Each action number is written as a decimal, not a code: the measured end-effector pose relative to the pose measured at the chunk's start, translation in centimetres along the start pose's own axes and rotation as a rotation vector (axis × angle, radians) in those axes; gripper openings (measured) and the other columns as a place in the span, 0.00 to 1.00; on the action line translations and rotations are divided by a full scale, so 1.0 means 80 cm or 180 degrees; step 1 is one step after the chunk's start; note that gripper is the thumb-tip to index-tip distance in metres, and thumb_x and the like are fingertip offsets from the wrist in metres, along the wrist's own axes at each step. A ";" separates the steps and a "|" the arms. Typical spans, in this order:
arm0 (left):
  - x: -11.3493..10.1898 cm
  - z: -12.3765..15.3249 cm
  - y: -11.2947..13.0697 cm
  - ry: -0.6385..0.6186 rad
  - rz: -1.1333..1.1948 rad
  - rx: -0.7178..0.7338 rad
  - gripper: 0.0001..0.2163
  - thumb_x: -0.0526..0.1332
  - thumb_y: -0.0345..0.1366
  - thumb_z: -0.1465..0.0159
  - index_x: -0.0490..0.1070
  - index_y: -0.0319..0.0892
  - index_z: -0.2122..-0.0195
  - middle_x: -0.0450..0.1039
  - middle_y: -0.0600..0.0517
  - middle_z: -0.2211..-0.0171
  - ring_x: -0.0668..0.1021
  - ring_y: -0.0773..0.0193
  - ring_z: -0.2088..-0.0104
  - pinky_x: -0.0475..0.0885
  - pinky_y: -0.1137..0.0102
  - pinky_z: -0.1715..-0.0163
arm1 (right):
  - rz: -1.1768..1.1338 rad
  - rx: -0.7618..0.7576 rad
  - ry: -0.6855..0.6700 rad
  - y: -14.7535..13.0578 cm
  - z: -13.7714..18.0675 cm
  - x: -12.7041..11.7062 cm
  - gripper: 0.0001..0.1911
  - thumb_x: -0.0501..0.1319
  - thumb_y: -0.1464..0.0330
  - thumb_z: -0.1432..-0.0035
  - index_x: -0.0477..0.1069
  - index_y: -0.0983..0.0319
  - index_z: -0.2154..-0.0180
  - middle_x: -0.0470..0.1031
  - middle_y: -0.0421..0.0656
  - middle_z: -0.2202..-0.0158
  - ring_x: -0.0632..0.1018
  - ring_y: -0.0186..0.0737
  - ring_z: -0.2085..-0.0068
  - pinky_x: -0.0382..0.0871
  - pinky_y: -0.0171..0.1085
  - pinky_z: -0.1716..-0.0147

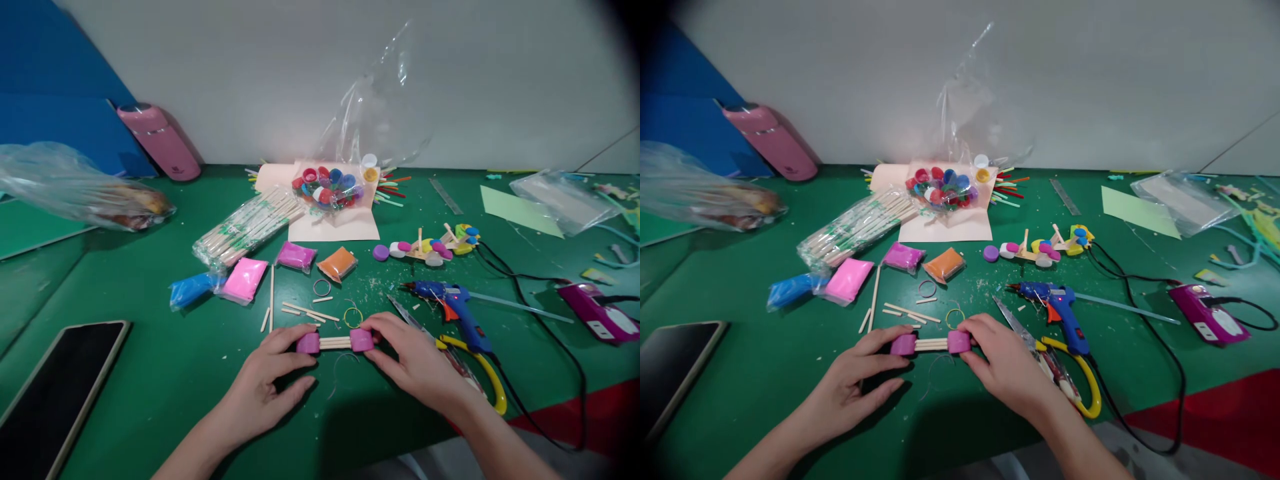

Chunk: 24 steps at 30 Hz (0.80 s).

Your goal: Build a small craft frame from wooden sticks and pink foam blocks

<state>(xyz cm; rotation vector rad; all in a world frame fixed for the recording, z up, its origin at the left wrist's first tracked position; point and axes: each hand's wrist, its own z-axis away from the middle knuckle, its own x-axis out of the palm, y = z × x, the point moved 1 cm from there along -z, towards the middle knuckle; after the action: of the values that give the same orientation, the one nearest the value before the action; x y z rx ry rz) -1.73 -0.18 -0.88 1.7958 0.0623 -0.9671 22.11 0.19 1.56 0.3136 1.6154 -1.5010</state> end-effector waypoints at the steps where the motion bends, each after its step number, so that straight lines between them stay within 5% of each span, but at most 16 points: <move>1: 0.000 0.000 0.000 0.0004 0.0021 0.0003 0.09 0.57 0.28 0.43 0.72 0.43 0.62 0.64 0.45 0.49 0.69 0.57 0.52 0.66 0.62 0.54 | -0.0006 0.0001 -0.0002 0.000 0.000 0.000 0.14 0.56 0.73 0.44 0.64 0.59 0.55 0.68 0.43 0.56 0.69 0.37 0.56 0.62 0.35 0.56; 24: -0.002 -0.002 0.002 0.0046 0.0024 0.0038 0.11 0.56 0.27 0.43 0.71 0.44 0.60 0.65 0.45 0.49 0.70 0.57 0.51 0.67 0.60 0.55 | -0.0091 -0.0052 -0.0050 -0.007 -0.002 -0.007 0.13 0.55 0.74 0.45 0.66 0.59 0.57 0.69 0.43 0.59 0.70 0.39 0.59 0.64 0.36 0.60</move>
<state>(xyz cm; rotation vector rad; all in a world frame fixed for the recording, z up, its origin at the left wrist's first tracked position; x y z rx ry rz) -1.64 -0.08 -0.63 1.8129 0.0589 -0.9510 21.97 0.39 2.35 0.2700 1.6252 -1.5075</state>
